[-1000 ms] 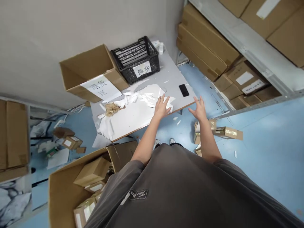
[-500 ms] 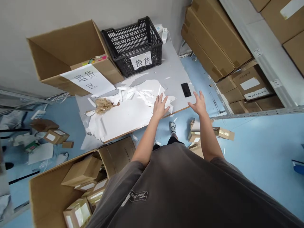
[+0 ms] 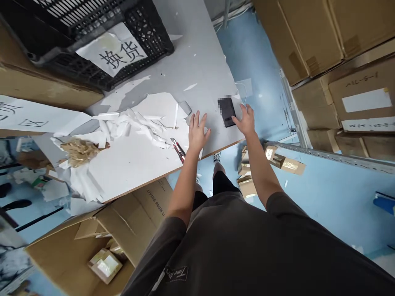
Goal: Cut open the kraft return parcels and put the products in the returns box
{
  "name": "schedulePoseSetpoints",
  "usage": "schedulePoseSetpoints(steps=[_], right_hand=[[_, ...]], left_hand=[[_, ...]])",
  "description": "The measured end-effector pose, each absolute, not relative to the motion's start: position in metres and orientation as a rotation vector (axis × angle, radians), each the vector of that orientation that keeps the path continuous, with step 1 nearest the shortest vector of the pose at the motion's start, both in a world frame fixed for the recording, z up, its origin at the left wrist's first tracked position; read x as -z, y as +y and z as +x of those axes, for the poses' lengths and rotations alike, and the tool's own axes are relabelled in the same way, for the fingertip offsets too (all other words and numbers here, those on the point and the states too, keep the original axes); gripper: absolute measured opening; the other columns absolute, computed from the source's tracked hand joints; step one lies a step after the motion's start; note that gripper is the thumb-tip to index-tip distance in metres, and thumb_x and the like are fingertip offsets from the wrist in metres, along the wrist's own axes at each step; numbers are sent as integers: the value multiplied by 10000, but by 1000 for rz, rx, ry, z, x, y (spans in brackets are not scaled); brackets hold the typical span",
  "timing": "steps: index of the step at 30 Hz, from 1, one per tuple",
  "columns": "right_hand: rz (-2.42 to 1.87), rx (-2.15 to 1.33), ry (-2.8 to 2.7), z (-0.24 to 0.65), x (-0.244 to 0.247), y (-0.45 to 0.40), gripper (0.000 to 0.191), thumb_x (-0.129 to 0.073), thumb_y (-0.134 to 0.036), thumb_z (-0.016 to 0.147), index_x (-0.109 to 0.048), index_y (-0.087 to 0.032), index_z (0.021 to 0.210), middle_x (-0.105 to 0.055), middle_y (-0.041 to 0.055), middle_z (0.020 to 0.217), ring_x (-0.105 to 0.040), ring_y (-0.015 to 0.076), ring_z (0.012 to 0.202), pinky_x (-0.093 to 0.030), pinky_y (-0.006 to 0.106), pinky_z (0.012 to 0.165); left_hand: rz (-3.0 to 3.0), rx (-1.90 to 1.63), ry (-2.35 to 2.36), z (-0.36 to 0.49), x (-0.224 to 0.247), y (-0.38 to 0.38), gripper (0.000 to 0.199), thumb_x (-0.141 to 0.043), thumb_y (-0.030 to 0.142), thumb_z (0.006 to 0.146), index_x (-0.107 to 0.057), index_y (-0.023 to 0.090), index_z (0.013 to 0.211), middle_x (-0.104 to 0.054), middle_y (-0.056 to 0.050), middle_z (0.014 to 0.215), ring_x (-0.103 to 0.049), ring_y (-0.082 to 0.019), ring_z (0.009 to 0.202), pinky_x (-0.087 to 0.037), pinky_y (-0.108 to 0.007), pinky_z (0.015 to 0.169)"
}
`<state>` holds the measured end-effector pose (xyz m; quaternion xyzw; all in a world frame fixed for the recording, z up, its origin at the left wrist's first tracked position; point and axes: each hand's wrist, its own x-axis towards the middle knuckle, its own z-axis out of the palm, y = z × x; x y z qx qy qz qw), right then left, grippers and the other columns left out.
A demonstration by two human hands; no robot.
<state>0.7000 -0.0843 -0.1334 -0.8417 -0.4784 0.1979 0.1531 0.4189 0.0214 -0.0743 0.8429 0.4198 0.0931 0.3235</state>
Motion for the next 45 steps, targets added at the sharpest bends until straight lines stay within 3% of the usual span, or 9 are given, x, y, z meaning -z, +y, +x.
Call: schedulePoseSetpoints(steps=[6,12,20,26,31,36,45], right_hand=[[-2472,-627,-1313,701,183,-62,918,-613,-663,993,-274,-260,1746,-246,184,1796,-248,471,1624,-334,751,1264],[-2509,-672,-1183,691,185,-50,889,-583,-642,995,-290,-245,1734,-193,201,1813,-253,489,1624,-354,757,1236],[-2516,-557,-1325,692,156,-57,935,-608,-675,978,-277,-275,1755,-201,184,1817,-232,475,1649,-338,743,1259],[-2420,-436,-1477,653,85,-46,929,-645,-646,971,-309,-270,1752,-226,188,1808,-271,464,1641,-350,710,1276],[-2255,-441,-1623,561,10,-39,849,-640,-555,980,-363,-274,1732,-261,184,1799,-283,448,1642,-328,721,1286],[-2018,-451,-1868,423,-51,-51,766,-629,-497,987,-438,-276,1696,-351,185,1761,-333,431,1626,-334,704,1293],[-1355,-393,-2378,136,-92,-63,727,-656,-467,982,-510,-223,1652,-396,209,1732,-401,436,1573,-400,696,1249]], left_hand=[[2195,-184,1175,426,95,24,701,-583,524,1072,-417,281,1708,-290,-97,1838,-168,-371,1726,-263,-628,1384],[2182,-147,1217,425,95,26,705,-609,490,1067,-409,281,1710,-275,-103,1843,-168,-368,1727,-272,-620,1384],[2191,-175,1237,416,82,29,676,-596,406,1066,-414,281,1705,-300,-90,1835,-173,-351,1727,-258,-618,1393],[2164,-244,1323,375,34,30,679,-622,380,1042,-452,265,1689,-284,-91,1842,-163,-374,1728,-250,-605,1398],[2111,-336,1447,288,-18,18,700,-629,379,1036,-442,274,1702,-275,-100,1847,-159,-388,1727,-274,-617,1376],[2019,-446,1681,147,-64,-28,702,-641,357,1033,-452,267,1703,-331,-113,1823,-215,-378,1713,-321,-581,1356],[1733,-613,2186,-123,-100,-170,682,-636,343,1028,-478,248,1684,-338,-128,1818,-251,-386,1700,-320,-594,1353]])
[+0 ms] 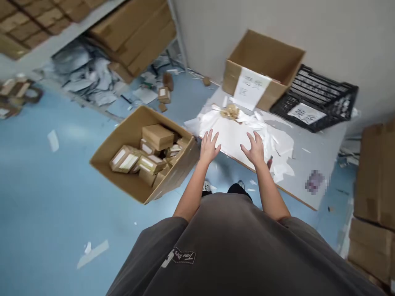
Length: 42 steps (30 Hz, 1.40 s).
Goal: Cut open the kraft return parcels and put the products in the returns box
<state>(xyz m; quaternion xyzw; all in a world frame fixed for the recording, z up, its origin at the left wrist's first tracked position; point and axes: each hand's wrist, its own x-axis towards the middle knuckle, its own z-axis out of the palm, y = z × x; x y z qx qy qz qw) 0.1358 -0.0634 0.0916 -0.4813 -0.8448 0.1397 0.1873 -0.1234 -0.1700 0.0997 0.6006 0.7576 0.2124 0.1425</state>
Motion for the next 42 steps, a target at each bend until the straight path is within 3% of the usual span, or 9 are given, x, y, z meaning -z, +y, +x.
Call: schedulePoseSetpoints(steps=[8,18,32,42], right_hand=[[-795,-477,-2703,-79,-90,-80,734,-658,-466,995,-497,-221,1668,-374,202,1752,-396,445,1572,-414,686,1244],[-362,-709,-2999,-260,-21,-75,783,-641,-473,999,-453,-198,1708,-378,215,1743,-381,443,1583,-389,674,1260],[-289,-621,-3285,-394,48,-71,895,-693,-558,964,-384,-255,1748,-235,176,1832,-266,495,1635,-381,694,1228],[-513,-676,-3372,-461,173,-99,954,-713,-489,946,-309,-274,1783,-164,162,1853,-196,488,1657,-385,684,1221]], left_hand=[[1235,-660,2573,-264,-89,-282,669,-637,361,1039,-491,224,1677,-326,-138,1819,-261,-377,1697,-316,-564,1366],[597,-441,2765,-342,-43,-362,729,-672,397,1017,-461,218,1692,-327,-158,1818,-308,-401,1677,-380,-587,1327],[515,-418,2672,-483,28,-343,788,-598,532,1044,-397,209,1734,-283,-166,1835,-223,-401,1712,-345,-618,1332],[727,-215,2500,-641,122,-260,801,-596,469,1033,-368,185,1746,-221,-167,1852,-169,-447,1706,-295,-671,1328]])
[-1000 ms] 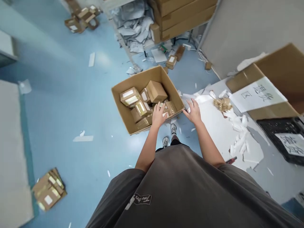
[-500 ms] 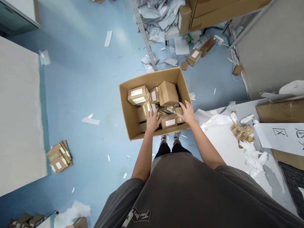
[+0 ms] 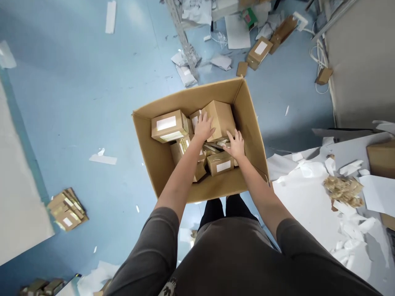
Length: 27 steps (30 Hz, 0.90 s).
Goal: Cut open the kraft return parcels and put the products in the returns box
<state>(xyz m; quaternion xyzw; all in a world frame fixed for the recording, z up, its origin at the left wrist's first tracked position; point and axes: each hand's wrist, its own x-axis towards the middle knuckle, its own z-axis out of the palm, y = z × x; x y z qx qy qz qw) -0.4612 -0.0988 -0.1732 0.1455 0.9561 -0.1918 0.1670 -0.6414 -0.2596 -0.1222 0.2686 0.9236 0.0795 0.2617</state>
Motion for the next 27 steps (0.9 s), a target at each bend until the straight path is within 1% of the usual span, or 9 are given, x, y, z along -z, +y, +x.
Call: schedulePoseSetpoints(steps=[3,6,8,10,13,16,20,24,27], right_hand=[[527,642,2677,-468,206,-100,968,-735,-487,934,-307,-303,1783,-201,165,1840,-206,490,1655,-395,700,1211],[595,684,2612,-470,225,-101,1011,-748,-494,929,-256,-333,1797,-173,155,1845,-179,500,1665,-391,724,1210],[605,691,2582,-470,232,-105,1035,-750,-500,929,-223,-345,1805,-136,140,1857,-147,508,1673,-376,732,1222],[608,716,2587,-469,236,-110,1057,-762,-508,921,-208,-357,1809,-128,128,1861,-131,512,1677,-365,735,1231],[600,744,2620,-463,236,-117,1097,-788,-535,901,-194,-378,1810,-137,111,1863,-113,508,1685,-355,737,1237],[557,738,2623,-455,230,-122,1092,-786,-540,902,-202,-377,1810,-120,91,1871,-56,503,1699,-307,749,1261],[516,744,2599,-443,222,-125,1046,-791,-517,914,-254,-373,1799,-78,87,1880,-16,484,1710,-220,754,1296],[523,739,2552,-435,224,-130,1181,-868,-591,845,-211,-387,1805,6,93,1886,16,501,1708,-182,771,1296],[554,725,2490,-436,232,-138,1281,-896,-674,793,-165,-399,1809,60,102,1885,43,525,1700,-169,799,1280]], left_hand=[[757,-184,2451,-676,165,-226,835,-607,517,1019,-361,192,1748,-203,-161,1857,-134,-456,1705,-250,-703,1332],[790,-181,2417,-709,203,-190,857,-591,552,1009,-363,190,1751,-190,-141,1864,-113,-458,1702,-207,-701,1347],[799,-178,2402,-727,224,-168,875,-588,586,999,-371,197,1752,-212,-127,1861,-112,-464,1697,-196,-686,1356],[780,-142,2388,-739,241,-152,916,-587,638,986,-357,209,1762,-263,-124,1845,-104,-484,1693,-175,-702,1353],[728,-44,2379,-745,259,-141,1010,-579,727,964,-281,228,1790,-284,-131,1837,-18,-517,1698,-103,-751,1335],[692,12,2378,-737,264,-145,1123,-606,812,916,-212,250,1804,-222,-135,1858,88,-536,1694,-56,-775,1321],[676,16,2374,-713,253,-161,1212,-659,878,846,-210,287,1804,-169,-121,1876,159,-538,1687,-47,-810,1299],[684,-12,2382,-682,237,-183,1203,-713,836,837,-213,320,1802,-70,-91,1893,205,-497,1692,-29,-817,1299],[720,-28,2380,-666,230,-199,1172,-730,786,859,-225,309,1802,-65,-83,1893,189,-455,1708,17,-777,1329]])
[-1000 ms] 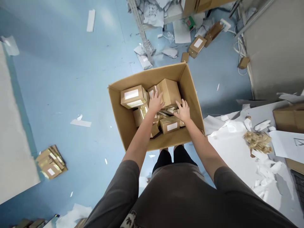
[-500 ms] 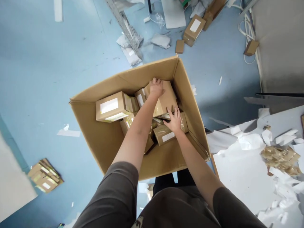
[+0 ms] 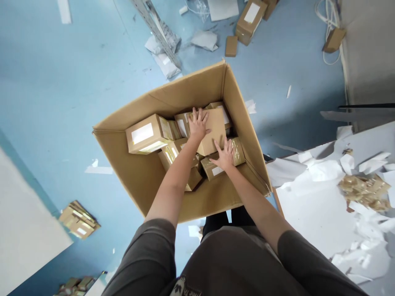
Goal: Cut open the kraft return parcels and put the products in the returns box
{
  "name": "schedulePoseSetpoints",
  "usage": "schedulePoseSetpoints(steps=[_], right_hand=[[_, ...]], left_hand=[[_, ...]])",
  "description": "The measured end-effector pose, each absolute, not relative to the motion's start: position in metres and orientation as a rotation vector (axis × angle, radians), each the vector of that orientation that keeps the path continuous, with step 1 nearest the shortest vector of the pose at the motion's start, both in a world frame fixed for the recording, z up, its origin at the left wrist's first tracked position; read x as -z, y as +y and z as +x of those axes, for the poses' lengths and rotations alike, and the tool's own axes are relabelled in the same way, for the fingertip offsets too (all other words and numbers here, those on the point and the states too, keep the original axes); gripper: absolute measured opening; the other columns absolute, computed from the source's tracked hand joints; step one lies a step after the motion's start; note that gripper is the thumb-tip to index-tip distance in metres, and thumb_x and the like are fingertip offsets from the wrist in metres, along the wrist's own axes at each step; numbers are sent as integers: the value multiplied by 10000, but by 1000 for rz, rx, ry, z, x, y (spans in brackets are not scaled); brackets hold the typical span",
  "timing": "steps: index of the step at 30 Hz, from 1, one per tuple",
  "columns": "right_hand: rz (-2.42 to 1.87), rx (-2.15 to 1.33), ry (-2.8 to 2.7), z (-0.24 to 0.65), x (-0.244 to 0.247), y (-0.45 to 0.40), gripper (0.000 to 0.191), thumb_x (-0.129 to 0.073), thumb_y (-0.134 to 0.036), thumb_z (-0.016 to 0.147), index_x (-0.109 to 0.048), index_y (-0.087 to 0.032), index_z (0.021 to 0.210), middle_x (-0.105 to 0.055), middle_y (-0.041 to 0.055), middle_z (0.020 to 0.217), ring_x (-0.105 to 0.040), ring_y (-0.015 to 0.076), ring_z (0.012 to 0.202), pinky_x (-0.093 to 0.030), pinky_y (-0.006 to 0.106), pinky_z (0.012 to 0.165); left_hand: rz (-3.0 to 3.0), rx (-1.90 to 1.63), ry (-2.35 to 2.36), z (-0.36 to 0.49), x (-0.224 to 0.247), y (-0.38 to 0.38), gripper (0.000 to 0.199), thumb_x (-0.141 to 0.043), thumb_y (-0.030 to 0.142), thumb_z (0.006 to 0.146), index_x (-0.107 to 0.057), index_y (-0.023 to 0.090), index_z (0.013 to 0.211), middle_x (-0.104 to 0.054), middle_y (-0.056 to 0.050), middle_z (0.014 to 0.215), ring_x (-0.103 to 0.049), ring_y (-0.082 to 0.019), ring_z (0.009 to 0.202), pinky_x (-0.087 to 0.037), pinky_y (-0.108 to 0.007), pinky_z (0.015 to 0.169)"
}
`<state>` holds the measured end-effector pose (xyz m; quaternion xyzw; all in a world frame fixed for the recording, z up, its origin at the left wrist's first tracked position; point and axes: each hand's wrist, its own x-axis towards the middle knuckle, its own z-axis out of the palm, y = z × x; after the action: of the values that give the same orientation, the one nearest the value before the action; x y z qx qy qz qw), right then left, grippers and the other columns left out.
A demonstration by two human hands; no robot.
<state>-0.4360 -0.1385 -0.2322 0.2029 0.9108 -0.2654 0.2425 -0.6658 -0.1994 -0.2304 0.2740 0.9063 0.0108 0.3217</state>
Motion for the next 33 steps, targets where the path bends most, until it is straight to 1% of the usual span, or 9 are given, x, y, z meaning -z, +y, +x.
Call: schedulePoseSetpoints(steps=[4,7,10,14,19,23,26,29,33], right_hand=[[583,735,2362,-446,247,-153,1363,-883,-783,751,-104,-421,1809,173,99,1871,65,562,1685,-210,834,1235],[642,771,2314,-456,263,-161,1444,-867,-854,709,-46,-410,1811,241,111,1853,65,586,1675,-268,831,1207],[709,814,2313,-462,280,-163,1511,-853,-903,673,2,-395,1811,274,130,1840,65,594,1669,-294,831,1192],[775,836,2276,-468,297,-160,1594,-877,-902,625,76,-400,1800,304,127,1829,56,609,1660,-323,829,1179],[820,933,2254,-483,307,-161,1631,-890,-877,626,154,-399,1784,305,146,1824,-18,626,1647,-326,829,1175],[829,866,2257,-490,302,-164,1607,-907,-838,638,121,-400,1792,244,164,1842,-127,650,1623,-310,820,1182],[824,805,2300,-484,293,-167,1580,-916,-815,638,63,-393,1805,209,164,1852,-185,664,1603,-311,802,1182],[831,803,2378,-473,283,-169,1553,-911,-811,643,19,-387,1812,215,152,1853,-180,684,1593,-305,810,1167],[767,772,2461,-462,264,-167,1523,-913,-794,646,-28,-387,1816,215,120,1857,-140,707,1589,-293,821,1162]], left_hand=[[779,-23,2388,-661,228,-217,1126,-741,737,892,-251,284,1799,-96,-84,1889,163,-409,1724,35,-705,1363],[794,-38,2379,-665,230,-224,1169,-755,761,871,-230,288,1803,-100,-75,1887,214,-412,1713,4,-711,1362],[803,-10,2371,-673,233,-225,1176,-746,779,874,-223,284,1804,-108,-75,1885,235,-414,1706,-11,-710,1361],[817,4,2375,-680,242,-225,1206,-764,750,873,-178,264,1809,-134,-59,1883,264,-399,1694,-16,-750,1343],[823,-22,2388,-683,255,-225,1170,-731,665,904,-104,251,1801,-126,-24,1887,287,-349,1675,-3,-784,1324],[800,-34,2369,-681,256,-224,1239,-749,736,850,-119,273,1812,-119,-35,1886,281,-401,1680,0,-752,1343],[785,-45,2360,-675,247,-229,1228,-717,788,861,-127,291,1816,-131,-58,1880,240,-454,1689,-18,-729,1350],[768,-54,2386,-667,236,-240,1202,-713,792,870,-156,295,1813,-142,-80,1876,152,-493,1697,-77,-717,1350],[715,-69,2421,-656,222,-253,1167,-724,756,886,-176,299,1809,-157,-90,1872,71,-515,1694,-137,-701,1349]])
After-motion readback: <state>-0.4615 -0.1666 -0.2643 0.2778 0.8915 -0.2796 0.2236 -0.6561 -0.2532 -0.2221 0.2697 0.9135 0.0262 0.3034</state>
